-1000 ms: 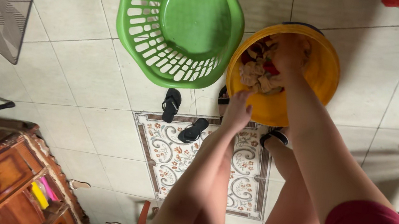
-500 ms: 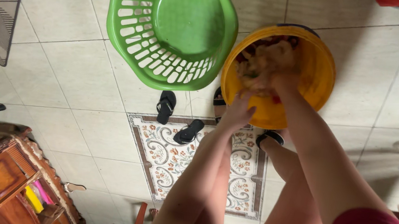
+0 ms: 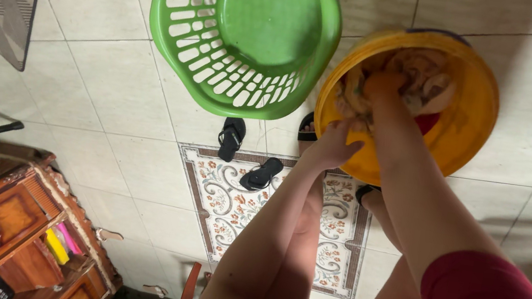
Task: The person takes wet clothes from a yellow bucket, places them on hangers, and hangs them on a clothes rack. The person handles various garments including shirts and socks, using hangers to organize them on the rack.
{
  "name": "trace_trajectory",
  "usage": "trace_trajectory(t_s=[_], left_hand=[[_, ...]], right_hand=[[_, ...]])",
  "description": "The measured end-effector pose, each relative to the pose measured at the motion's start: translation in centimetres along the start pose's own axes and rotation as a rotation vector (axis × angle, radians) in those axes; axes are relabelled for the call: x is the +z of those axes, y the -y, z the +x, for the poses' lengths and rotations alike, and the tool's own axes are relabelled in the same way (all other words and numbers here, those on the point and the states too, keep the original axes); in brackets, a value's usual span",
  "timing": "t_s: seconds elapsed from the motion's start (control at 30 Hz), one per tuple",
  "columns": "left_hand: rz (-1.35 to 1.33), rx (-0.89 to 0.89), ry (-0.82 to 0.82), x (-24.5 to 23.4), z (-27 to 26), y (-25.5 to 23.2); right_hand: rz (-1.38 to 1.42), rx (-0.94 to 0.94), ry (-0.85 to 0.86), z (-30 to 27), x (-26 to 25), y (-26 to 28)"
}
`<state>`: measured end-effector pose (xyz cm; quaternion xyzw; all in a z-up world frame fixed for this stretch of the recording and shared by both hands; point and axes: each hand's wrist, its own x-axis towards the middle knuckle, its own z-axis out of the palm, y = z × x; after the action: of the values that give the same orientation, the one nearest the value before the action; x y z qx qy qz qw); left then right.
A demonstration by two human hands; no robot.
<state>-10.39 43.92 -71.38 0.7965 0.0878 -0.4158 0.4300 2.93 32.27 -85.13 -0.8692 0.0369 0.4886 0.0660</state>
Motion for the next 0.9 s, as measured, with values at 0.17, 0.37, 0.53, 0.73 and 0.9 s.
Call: trace_trajectory(t_s=[0.17, 0.37, 0.53, 0.73, 0.9], left_hand=[[0.039, -0.095, 0.158, -0.1, 0.2, -0.6], [0.011, -0.214, 0.266, 0.0, 1.5, -1.7], [0.143, -0.242, 0.304, 0.5, 1.2, -1.2], [0.066, -0.173, 0.226, 0.6, 1.6, 1.0], [-0.120, 0.073, -0.215, 0.9, -1.0, 1.4]], right_hand=[[0.047, -0.256, 0.246, -4.0, 0.2, -2.5], [0.134, -0.389, 0.314, -4.5, -0.7, -4.5], [0.165, -0.175, 0.053, 1.1, -3.5, -4.4], [0.170, -0.100, 0.205, 1.9, -2.6, -6.6], [0.340, -0.295, 0.010, -6.4, -1.0, -6.6]])
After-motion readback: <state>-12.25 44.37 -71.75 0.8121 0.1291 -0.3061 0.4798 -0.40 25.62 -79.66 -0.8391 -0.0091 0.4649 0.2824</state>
